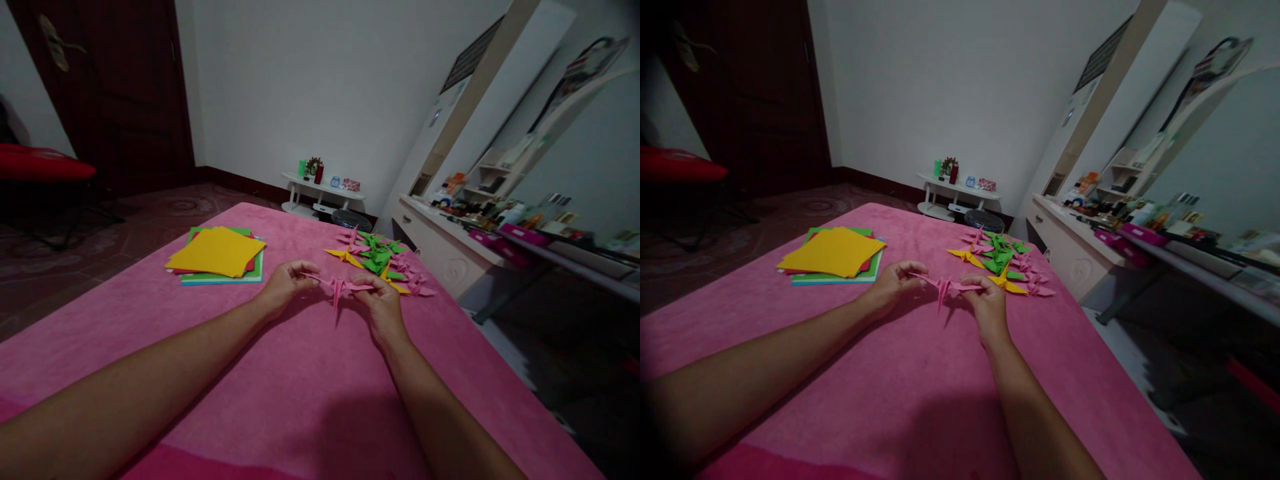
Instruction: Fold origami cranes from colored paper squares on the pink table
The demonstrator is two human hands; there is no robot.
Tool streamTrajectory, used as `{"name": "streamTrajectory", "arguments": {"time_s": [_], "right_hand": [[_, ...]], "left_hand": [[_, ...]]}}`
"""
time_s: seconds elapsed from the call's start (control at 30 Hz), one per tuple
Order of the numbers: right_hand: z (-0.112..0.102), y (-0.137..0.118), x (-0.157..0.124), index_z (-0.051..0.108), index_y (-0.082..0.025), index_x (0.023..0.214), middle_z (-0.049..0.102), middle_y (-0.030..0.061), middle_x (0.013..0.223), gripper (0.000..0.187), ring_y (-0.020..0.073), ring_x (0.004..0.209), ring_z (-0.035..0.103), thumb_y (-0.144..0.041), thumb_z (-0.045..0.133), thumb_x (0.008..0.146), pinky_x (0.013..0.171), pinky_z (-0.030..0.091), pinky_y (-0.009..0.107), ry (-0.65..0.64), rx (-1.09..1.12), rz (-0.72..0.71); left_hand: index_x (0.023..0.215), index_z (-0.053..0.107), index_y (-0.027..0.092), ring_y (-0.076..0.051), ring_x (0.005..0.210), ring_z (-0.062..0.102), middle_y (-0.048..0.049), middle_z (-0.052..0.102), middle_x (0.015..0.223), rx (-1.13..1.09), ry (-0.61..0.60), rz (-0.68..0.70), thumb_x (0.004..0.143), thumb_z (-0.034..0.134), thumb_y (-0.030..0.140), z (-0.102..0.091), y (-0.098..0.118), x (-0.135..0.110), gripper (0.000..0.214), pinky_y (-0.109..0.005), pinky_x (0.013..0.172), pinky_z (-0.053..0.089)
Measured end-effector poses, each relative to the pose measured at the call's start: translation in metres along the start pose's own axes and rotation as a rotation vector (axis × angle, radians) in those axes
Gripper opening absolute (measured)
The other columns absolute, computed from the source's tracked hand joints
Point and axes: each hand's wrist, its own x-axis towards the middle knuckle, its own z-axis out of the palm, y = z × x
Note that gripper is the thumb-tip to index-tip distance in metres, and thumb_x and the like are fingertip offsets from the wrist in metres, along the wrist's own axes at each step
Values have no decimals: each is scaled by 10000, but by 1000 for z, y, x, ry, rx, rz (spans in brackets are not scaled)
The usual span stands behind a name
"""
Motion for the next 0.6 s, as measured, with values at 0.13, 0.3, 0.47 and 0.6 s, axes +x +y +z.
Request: {"name": "streamTrajectory", "arguments": {"time_s": [0.13, 0.3, 0.47, 0.6], "right_hand": [[0, -1, -2, 646, -198, 802, 624, -27, 684, 233, 110, 514, 580, -219, 744, 592, 451, 457, 213, -15, 44, 125], [0, -3, -2, 637, -188, 835, 626, -26, 674, 278, 102, 463, 577, -260, 761, 597, 406, 462, 206, -27, 65, 153], [0, -1, -2, 634, -174, 818, 629, -29, 652, 267, 80, 440, 566, -270, 769, 608, 427, 475, 191, -33, 84, 177], [0, 1, -2, 620, -180, 862, 629, -25, 602, 312, 90, 421, 552, -307, 770, 620, 409, 464, 198, -47, 78, 213]], "left_hand": [[847, 633, 139, -128, 599, 618, -37, 672, 721, -1, 25, 30, 612, 771, 228, 2, 2, 0, 286, -256, 610, 471], [777, 647, 137, -102, 568, 571, -33, 677, 703, 43, 40, 61, 616, 767, 248, 5, 5, -2, 230, -213, 555, 425], [791, 647, 142, -82, 505, 517, -9, 641, 639, 78, 31, 37, 608, 772, 292, 7, 9, -4, 267, -199, 501, 378], [776, 662, 120, -72, 483, 464, -5, 583, 594, 138, -18, -42, 629, 749, 371, 9, 11, -8, 304, -193, 468, 312]]}}
